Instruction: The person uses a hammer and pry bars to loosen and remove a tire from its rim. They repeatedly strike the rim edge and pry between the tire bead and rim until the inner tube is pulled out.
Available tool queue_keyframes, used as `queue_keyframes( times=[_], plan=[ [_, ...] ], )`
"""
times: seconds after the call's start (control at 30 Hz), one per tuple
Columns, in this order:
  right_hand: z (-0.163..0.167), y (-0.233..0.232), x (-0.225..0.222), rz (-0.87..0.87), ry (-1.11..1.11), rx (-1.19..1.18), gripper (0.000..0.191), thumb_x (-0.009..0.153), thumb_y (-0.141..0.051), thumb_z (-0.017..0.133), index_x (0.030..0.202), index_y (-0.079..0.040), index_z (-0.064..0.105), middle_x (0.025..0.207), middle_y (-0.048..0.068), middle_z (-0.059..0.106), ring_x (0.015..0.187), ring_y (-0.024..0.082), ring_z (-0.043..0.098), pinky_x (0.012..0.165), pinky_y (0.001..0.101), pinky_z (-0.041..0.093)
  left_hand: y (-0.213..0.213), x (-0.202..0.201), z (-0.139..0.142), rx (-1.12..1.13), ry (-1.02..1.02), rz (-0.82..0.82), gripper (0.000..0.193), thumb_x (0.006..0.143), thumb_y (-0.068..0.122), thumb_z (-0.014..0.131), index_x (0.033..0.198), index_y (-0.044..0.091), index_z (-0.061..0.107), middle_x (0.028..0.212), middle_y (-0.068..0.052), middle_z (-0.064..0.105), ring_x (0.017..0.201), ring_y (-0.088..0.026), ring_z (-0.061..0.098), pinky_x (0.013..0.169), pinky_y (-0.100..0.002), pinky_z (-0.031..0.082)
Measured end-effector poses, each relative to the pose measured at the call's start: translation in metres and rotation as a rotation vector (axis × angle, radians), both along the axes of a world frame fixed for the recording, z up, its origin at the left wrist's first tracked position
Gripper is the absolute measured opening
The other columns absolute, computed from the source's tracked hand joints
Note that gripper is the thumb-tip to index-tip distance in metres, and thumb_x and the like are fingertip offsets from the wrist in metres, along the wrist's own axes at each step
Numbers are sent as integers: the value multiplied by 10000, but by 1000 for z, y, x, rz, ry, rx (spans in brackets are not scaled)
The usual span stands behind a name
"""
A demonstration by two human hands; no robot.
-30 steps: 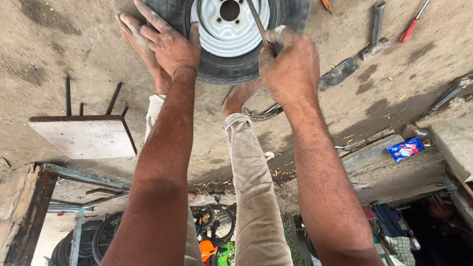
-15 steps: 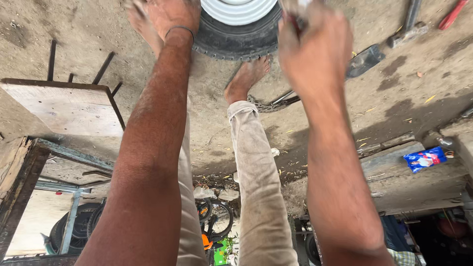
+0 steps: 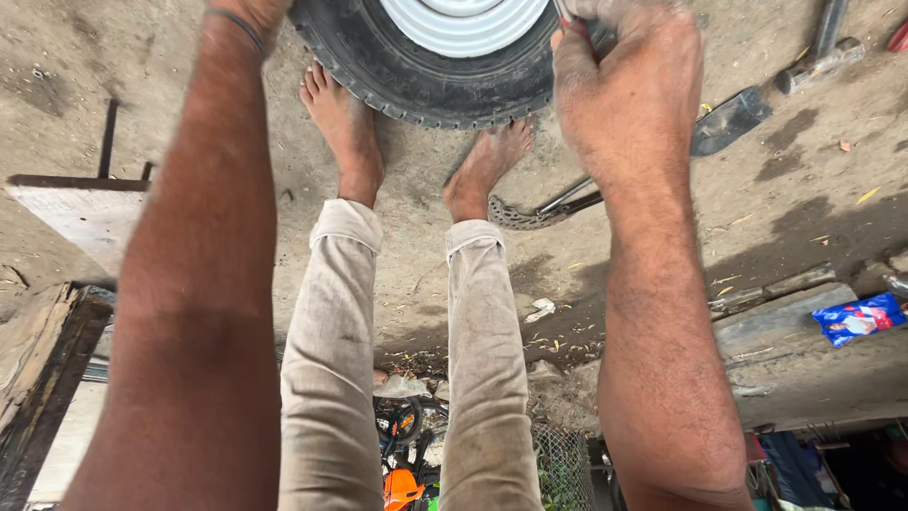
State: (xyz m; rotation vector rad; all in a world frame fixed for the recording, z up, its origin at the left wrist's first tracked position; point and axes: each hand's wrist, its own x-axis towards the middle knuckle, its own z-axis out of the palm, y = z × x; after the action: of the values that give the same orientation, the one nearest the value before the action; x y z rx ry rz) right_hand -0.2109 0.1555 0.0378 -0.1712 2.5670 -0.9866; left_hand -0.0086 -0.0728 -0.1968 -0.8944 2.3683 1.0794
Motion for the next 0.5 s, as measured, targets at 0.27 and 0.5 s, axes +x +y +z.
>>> queue_keyframes(
  times=[0.27, 0.5],
  plan=[
    [-14, 9, 11, -157, -175, -60, 162, 905, 48, 729, 1058, -1, 746, 853, 96, 741, 691, 137, 682, 628, 324, 552, -62, -64, 9, 626, -63, 320, 799, 921, 426, 828, 1445, -95, 523, 1400, -247, 671, 1325, -386, 647, 1170, -476, 514],
    [-88, 50, 138, 39, -4, 383, 391, 997, -341, 778, 943, 31, 670, 660, 118, 648, 582, 281, 654, 557, 470, 526, -7, -66, 58, -471, 348, -203, 870, 785, 391, 926, 1365, -93, 495, 1290, -323, 592, 1228, -457, 562, 1042, -503, 483]
  ],
)
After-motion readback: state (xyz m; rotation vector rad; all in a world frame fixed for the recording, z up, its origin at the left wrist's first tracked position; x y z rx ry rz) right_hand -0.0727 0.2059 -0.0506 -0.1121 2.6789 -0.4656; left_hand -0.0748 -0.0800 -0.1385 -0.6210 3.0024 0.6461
